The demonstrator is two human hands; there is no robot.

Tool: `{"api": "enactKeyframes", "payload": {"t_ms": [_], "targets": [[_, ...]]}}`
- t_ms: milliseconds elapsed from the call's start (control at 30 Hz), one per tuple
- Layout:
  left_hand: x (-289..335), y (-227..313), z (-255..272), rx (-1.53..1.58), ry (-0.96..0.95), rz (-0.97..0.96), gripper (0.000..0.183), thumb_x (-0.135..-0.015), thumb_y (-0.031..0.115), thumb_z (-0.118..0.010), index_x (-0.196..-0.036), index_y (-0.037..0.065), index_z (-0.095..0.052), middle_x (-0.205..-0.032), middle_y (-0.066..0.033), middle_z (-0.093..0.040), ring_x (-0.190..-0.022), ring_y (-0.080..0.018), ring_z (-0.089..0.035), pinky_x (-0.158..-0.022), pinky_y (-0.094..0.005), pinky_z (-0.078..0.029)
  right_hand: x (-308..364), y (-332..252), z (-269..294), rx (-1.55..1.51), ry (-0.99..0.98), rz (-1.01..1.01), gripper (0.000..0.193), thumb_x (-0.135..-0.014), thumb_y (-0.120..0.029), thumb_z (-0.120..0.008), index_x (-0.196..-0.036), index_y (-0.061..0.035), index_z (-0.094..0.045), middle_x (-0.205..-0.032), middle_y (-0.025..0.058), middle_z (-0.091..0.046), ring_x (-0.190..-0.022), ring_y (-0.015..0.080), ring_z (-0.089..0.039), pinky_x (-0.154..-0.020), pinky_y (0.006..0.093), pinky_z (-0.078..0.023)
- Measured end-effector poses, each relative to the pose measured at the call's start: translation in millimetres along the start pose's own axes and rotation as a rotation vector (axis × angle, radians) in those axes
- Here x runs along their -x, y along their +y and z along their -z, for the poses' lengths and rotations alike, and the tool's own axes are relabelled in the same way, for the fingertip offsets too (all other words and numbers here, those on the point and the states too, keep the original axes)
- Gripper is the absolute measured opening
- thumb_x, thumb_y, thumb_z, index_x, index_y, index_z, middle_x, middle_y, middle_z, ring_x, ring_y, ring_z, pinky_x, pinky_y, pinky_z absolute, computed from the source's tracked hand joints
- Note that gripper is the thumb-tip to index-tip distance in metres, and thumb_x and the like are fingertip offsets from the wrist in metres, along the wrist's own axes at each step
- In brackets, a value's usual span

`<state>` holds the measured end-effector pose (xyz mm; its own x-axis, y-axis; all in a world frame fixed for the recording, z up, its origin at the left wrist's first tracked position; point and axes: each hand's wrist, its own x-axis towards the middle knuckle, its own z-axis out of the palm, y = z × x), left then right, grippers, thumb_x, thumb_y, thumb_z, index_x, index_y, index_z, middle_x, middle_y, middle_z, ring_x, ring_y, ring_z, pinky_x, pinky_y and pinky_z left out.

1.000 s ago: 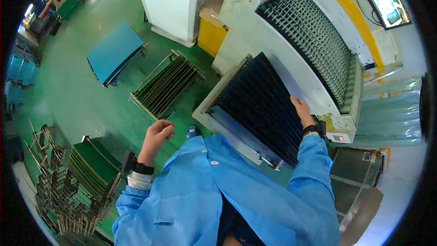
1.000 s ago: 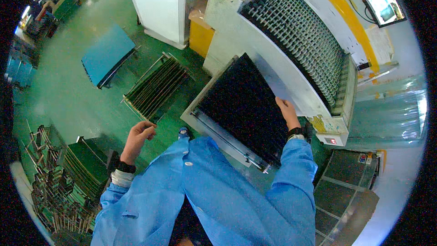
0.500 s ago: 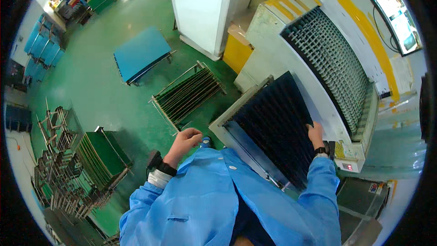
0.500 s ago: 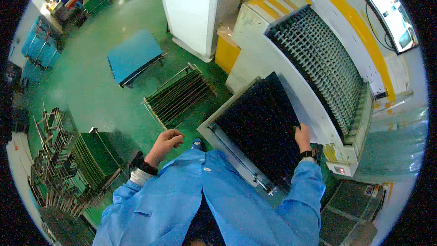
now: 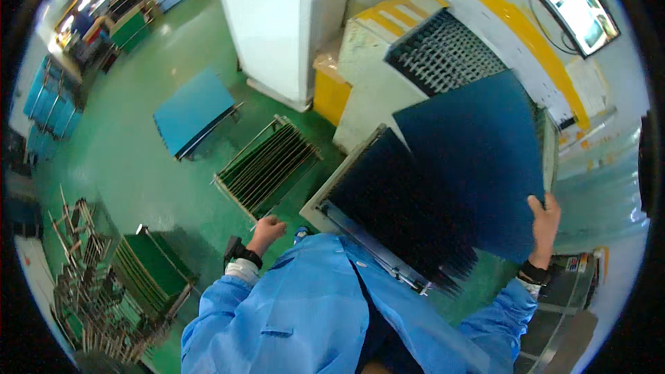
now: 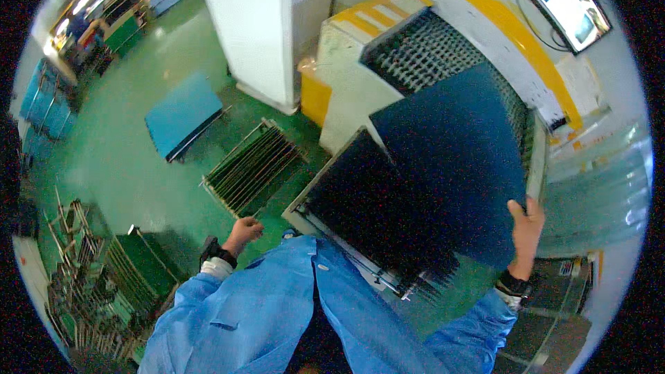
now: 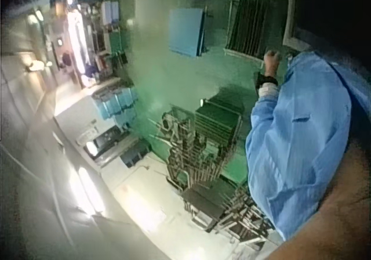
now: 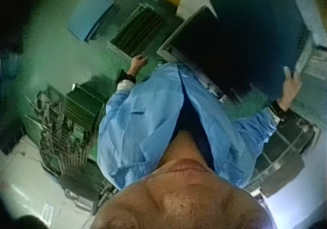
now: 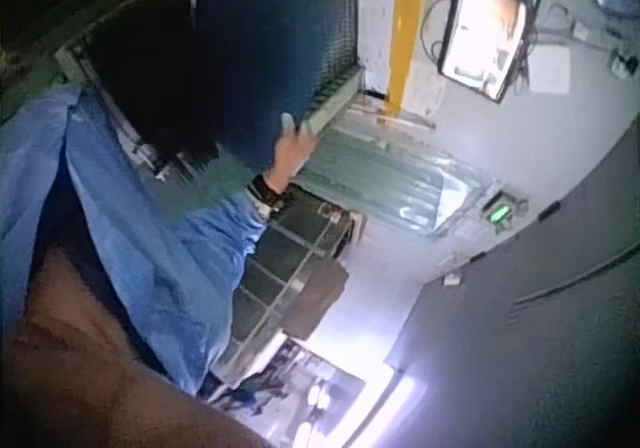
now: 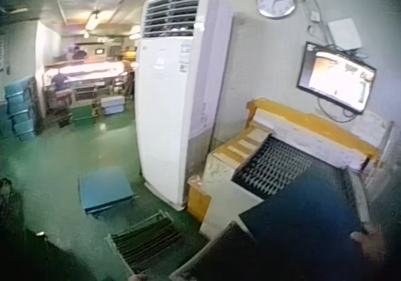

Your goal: The recorder is feeding flat metal panels into an industrial cleaning or coating machine on a fabrication floor.

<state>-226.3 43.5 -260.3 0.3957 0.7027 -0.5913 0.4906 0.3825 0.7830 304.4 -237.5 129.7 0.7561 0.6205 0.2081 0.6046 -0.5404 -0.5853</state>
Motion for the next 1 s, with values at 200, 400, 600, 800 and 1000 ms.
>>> {"api": "enactKeyframes", "payload": {"t_ms": [200,400,600,800,1000], "targets": [[-9,-53,8,0.13,0.042,0.177,0.012,-0.082,0.014,-0.065,-0.083,0.002,-0.065,-0.069,-0.006,-0.065,-0.056,-0.0133,-0.06,-0.051,-0.0274,-0.048,5,29,101,-0.306,0.545,-0.037,0.031,-0.084,-0.018,-0.072,-0.105,0.0042,-0.064,-0.097,0.0069,-0.062,-0.085,0.0159,-0.054,-0.078,0.0313,-0.046],[-6,-58,12,0.261,0.063,0.21,0.012,-0.084,0.013,-0.062,-0.089,0.002,-0.063,-0.07,-0.0066,-0.065,-0.054,-0.0138,-0.058,-0.049,-0.0275,-0.048,-11,104,119,-0.294,0.558,-0.156,0.039,-0.092,-0.026,-0.065,-0.116,0.004,-0.06,-0.09,0.003,-0.059,-0.079,0.0137,-0.053,-0.069,0.0293,-0.047],[9,-51,4,0.307,0.125,0.251,0.011,-0.085,0.014,-0.062,-0.087,0.003,-0.062,-0.072,-0.0073,-0.065,-0.055,-0.0142,-0.059,-0.049,-0.0274,-0.048,-69,64,-9,-1.414,0.165,-0.332,0.03,-0.084,-0.005,-0.066,-0.113,-0.0079,-0.059,-0.105,0.0083,-0.064,-0.094,0.0256,-0.061,-0.083,0.0367,-0.051],[34,-46,1,0.369,0.147,0.158,0.01,-0.084,0.011,-0.062,-0.088,0.002,-0.061,-0.073,-0.0078,-0.064,-0.057,-0.0148,-0.061,-0.049,-0.0268,-0.05,-155,140,-112,-1.66,0.156,-0.387,0.023,-0.083,-0.003,-0.068,-0.103,-0.0054,-0.057,-0.101,0.0098,-0.061,-0.096,0.0275,-0.058,-0.09,0.0429,-0.049],[82,-75,11,0.436,0.284,0.278,0.01,-0.085,0.007,-0.063,-0.09,0.0,-0.058,-0.071,-0.0099,-0.062,-0.054,-0.0172,-0.059,-0.043,-0.0293,-0.045,-212,140,-187,-1.799,0.182,-0.506,0.014,-0.086,-0.004,-0.066,-0.097,-0.0062,-0.057,-0.098,0.0095,-0.061,-0.09,0.0232,-0.058,-0.086,0.0402,-0.052]]}}
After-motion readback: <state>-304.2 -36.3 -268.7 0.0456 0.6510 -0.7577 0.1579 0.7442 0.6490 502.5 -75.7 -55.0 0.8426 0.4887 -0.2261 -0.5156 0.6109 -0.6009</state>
